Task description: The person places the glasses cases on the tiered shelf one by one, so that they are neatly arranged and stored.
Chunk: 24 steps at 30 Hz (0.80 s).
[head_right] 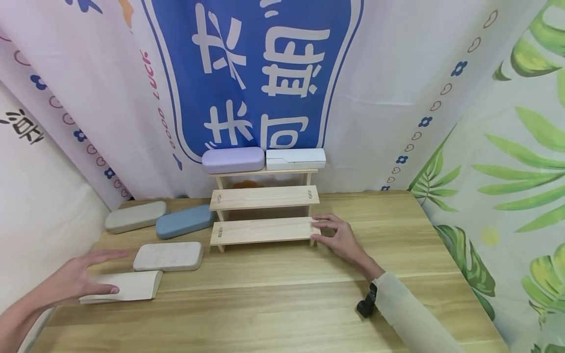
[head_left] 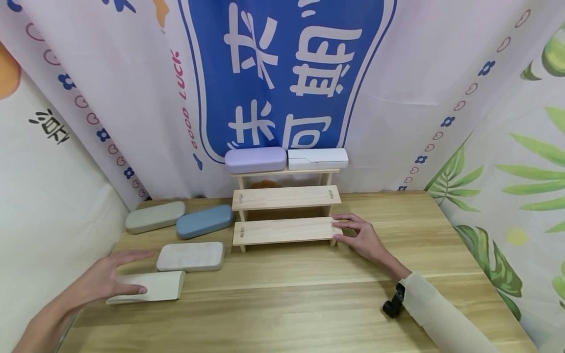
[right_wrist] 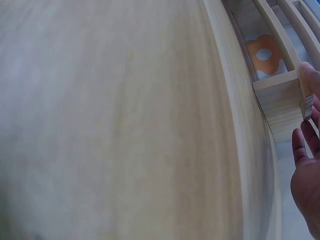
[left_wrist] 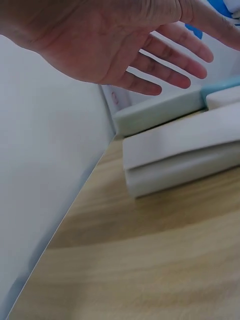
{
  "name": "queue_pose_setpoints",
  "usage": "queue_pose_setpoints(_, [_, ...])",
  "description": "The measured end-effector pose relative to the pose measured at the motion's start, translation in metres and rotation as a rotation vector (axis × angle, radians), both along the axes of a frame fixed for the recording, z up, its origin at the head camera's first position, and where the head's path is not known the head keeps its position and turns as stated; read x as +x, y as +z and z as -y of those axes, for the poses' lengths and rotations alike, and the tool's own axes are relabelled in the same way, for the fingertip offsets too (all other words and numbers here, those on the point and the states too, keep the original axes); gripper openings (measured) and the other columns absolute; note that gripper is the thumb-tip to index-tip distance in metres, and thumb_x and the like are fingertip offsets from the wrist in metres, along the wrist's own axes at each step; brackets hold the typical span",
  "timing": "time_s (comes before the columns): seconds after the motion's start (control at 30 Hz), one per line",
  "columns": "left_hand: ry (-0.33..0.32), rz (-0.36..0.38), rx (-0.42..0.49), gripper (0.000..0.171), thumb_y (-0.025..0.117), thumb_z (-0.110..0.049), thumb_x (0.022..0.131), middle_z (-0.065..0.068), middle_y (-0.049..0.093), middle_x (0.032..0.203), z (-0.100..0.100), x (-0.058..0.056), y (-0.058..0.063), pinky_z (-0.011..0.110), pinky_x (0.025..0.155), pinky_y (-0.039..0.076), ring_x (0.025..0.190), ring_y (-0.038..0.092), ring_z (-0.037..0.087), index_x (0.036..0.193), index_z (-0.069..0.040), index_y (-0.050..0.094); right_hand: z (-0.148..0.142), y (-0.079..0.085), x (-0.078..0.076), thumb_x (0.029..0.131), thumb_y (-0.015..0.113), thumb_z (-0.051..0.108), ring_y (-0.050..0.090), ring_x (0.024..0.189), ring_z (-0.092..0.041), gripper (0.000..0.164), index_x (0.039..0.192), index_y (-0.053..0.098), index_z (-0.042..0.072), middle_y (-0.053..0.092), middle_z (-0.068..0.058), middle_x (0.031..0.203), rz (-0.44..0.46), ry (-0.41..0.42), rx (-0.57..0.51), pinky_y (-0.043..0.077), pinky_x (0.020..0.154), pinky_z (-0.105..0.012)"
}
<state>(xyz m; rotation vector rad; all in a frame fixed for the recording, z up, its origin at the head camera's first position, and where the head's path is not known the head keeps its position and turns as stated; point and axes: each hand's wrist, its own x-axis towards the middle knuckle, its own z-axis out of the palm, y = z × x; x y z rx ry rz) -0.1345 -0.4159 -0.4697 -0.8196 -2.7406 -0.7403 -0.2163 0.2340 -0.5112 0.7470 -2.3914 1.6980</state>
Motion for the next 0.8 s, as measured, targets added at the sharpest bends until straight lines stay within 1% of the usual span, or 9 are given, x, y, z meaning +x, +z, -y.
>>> queue_pose_setpoints(0.1, [0.015, -0.008, -0.024, 0.083, 0.104, -0.031, 0.056, -0.004, 0.07, 0.132, 0.006, 0.002, -0.007, -0.001, 0.1, 0.025, 0.125, 0.046, -0.014, 0.131, -0.013, 0.073, 0.0, 0.0, 0.0, 0.087, 0.081, -0.009, 0.052, 0.135, -0.053, 0.034, 0.12, 0.073, -0.012, 0.06, -0.036, 0.137, -0.008, -0.003, -0.005, 0.043, 0.108, -0.014])
queue_pose_setpoints(0.13, [0.028, -0.008, -0.039, 0.084, 0.104, -0.032, 0.055, -0.004, 0.07, 0.132, 0.008, 0.003, -0.009, 0.0, 0.099, 0.026, 0.125, 0.046, -0.014, 0.131, -0.014, 0.073, 0.0, -0.001, 0.0, 0.087, 0.081, -0.009, 0.052, 0.135, -0.053, 0.034, 0.12, 0.073, -0.012, 0.06, -0.036, 0.137, -0.01, -0.003, -0.006, 0.043, 0.108, -0.013])
queue_pose_setpoints(0.27, [0.059, 0.009, -0.066, 0.084, 0.105, -0.035, 0.053, 0.006, 0.071, 0.128, 0.015, 0.007, -0.015, 0.002, 0.097, 0.028, 0.123, 0.047, -0.013, 0.129, -0.015, 0.074, 0.0, -0.001, 0.0, 0.087, 0.081, -0.009, 0.052, 0.136, -0.053, 0.034, 0.12, 0.073, -0.012, 0.06, -0.036, 0.137, -0.007, -0.003, -0.005, 0.042, 0.11, -0.014])
queue_pose_setpoints(0.37, [0.077, 0.025, -0.058, 0.085, 0.105, -0.036, 0.053, 0.013, 0.071, 0.126, 0.018, 0.01, -0.02, 0.001, 0.097, 0.026, 0.122, 0.044, -0.016, 0.13, -0.017, 0.074, 0.0, -0.002, 0.0, 0.088, 0.08, -0.008, 0.051, 0.136, -0.054, 0.033, 0.12, 0.072, -0.013, 0.06, -0.036, 0.138, 0.002, 0.0, -0.008, 0.041, 0.111, -0.015])
queue_pose_setpoints(0.47, [0.093, 0.042, -0.056, 0.087, 0.105, -0.037, 0.054, 0.015, 0.071, 0.127, 0.021, 0.012, -0.023, -0.001, 0.096, 0.024, 0.123, 0.04, -0.018, 0.132, -0.018, 0.073, 0.0, -0.002, 0.001, 0.088, 0.08, -0.008, 0.05, 0.136, -0.055, 0.033, 0.12, 0.072, -0.013, 0.059, -0.037, 0.138, 0.006, 0.002, -0.012, 0.041, 0.111, -0.015])
queue_pose_setpoints(0.53, [0.1, 0.043, -0.066, 0.089, 0.104, -0.039, 0.054, 0.015, 0.071, 0.128, 0.023, 0.012, -0.025, 0.002, 0.096, 0.028, 0.123, 0.04, -0.017, 0.134, -0.018, 0.072, 0.0, -0.003, 0.0, 0.088, 0.08, -0.008, 0.05, 0.136, -0.056, 0.033, 0.12, 0.072, -0.013, 0.059, -0.037, 0.138, 0.006, 0.003, -0.015, 0.042, 0.111, -0.015])
queue_pose_setpoints(0.67, [0.092, 0.039, -0.064, 0.09, 0.104, -0.038, 0.053, 0.009, 0.072, 0.129, 0.027, 0.012, -0.031, 0.001, 0.097, 0.027, 0.123, 0.041, -0.016, 0.134, -0.016, 0.072, -0.001, -0.003, -0.001, 0.088, 0.08, -0.009, 0.05, 0.136, -0.056, 0.033, 0.12, 0.073, -0.013, 0.059, -0.037, 0.138, 0.002, 0.002, -0.015, 0.042, 0.11, -0.015])
queue_pose_setpoints(0.77, [0.089, 0.035, -0.059, 0.088, 0.104, -0.036, 0.051, 0.006, 0.072, 0.126, 0.029, 0.012, -0.035, 0.002, 0.097, 0.028, 0.121, 0.043, -0.015, 0.13, -0.013, 0.073, -0.006, -0.016, -0.009, 0.088, 0.082, -0.006, 0.052, 0.137, -0.05, 0.034, 0.121, 0.075, -0.006, 0.062, -0.031, 0.14, -0.004, -0.005, -0.002, 0.042, 0.111, -0.015])
queue_pose_setpoints(0.8, [0.088, 0.031, -0.064, 0.088, 0.105, -0.036, 0.05, 0.005, 0.072, 0.126, 0.029, 0.012, -0.036, 0.004, 0.096, 0.031, 0.12, 0.045, -0.014, 0.129, -0.013, 0.073, -0.007, -0.021, -0.011, 0.088, 0.082, -0.005, 0.053, 0.138, -0.048, 0.034, 0.121, 0.076, -0.004, 0.062, -0.029, 0.14, -0.007, -0.009, 0.003, 0.042, 0.11, -0.014])
